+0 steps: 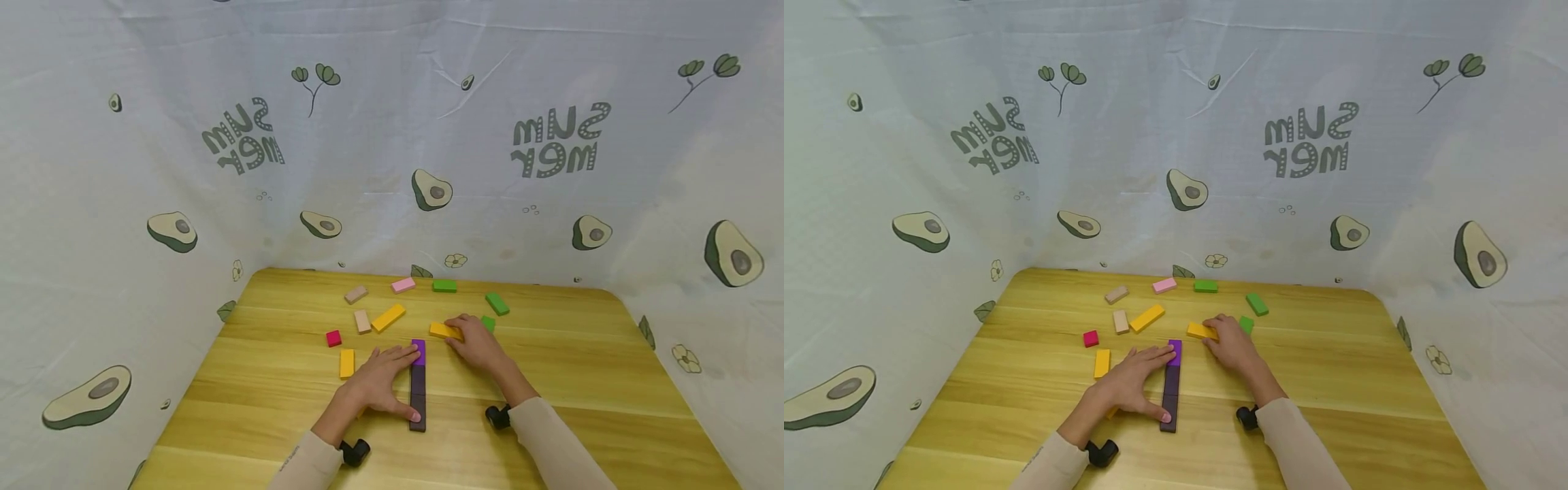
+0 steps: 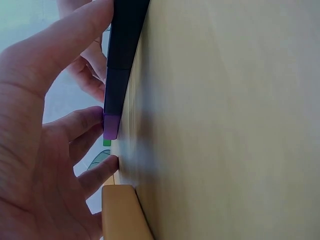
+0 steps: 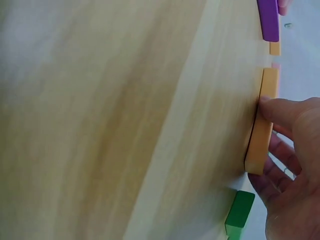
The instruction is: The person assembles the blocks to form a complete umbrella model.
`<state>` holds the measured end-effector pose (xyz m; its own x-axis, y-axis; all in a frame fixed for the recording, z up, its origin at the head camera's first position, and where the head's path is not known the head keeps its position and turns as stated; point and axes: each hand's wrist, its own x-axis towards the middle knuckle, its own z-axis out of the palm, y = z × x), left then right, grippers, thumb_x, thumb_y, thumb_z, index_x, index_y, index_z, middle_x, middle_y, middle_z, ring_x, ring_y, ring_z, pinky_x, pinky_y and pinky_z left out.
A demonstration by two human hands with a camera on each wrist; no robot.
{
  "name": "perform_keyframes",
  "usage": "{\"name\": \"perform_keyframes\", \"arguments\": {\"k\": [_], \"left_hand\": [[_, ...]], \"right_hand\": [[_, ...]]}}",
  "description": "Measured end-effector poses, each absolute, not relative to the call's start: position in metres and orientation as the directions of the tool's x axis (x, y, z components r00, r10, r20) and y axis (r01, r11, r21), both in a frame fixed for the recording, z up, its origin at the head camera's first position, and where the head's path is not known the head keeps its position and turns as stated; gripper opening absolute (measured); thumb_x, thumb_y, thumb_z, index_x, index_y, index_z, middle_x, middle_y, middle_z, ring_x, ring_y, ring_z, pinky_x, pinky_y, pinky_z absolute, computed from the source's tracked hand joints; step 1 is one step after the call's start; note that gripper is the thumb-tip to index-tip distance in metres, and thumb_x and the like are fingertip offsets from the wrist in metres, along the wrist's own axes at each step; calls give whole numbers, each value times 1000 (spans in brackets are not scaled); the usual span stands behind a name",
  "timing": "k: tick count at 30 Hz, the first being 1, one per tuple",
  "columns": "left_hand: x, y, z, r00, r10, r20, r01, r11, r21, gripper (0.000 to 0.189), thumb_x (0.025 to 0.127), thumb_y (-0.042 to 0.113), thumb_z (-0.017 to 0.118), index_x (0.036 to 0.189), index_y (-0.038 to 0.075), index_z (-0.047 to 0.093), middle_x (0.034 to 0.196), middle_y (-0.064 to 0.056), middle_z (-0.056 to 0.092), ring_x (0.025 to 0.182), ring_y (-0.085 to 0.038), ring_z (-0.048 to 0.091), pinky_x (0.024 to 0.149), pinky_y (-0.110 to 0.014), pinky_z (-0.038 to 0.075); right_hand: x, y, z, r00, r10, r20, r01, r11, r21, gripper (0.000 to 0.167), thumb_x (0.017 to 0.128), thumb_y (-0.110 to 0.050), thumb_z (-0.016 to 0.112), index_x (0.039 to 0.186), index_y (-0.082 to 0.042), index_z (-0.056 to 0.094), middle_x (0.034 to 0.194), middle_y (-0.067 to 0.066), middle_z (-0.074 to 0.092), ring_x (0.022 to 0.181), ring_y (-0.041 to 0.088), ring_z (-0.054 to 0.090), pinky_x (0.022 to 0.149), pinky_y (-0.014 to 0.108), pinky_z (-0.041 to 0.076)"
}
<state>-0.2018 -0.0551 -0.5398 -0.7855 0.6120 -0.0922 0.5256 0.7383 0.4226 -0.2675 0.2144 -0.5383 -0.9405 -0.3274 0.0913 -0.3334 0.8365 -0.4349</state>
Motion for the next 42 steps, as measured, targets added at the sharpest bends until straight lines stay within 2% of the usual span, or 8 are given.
{"name": "perform_keyframes", "arguments": {"k": [12, 22, 42], "left_hand": [[-203, -55, -539, -789, 605, -105, 515, 745, 424, 119, 68, 78, 79, 164, 29, 29, 170, 14, 24, 159, -20, 24, 128, -60, 16], [-202, -54, -538, -791, 601, -113, 507, 748, 427, 119, 68, 77, 79, 164, 27, 30, 170, 13, 25, 159, -20, 23, 128, -60, 16], [-202, -53, -538, -793, 599, -108, 509, 750, 422, 120, 67, 78, 80, 164, 28, 29, 170, 13, 24, 159, -21, 24, 127, -62, 17]], "right_hand": [[-265, 204, -537, -929, -346, 129, -365, 809, -460, 35, 99, -16, 69, 131, -3, 67, 129, 16, 65, 124, 37, 59, 109, 56, 48], [-264, 192, -543, -930, -351, 111, -360, 805, -472, 34, 100, -17, 68, 132, -5, 67, 131, 13, 64, 126, 34, 58, 110, 54, 48], [-260, 190, -546, -917, -375, 136, -395, 803, -446, 34, 99, -16, 69, 131, -5, 68, 128, 12, 66, 122, 33, 59, 109, 52, 49]]}}
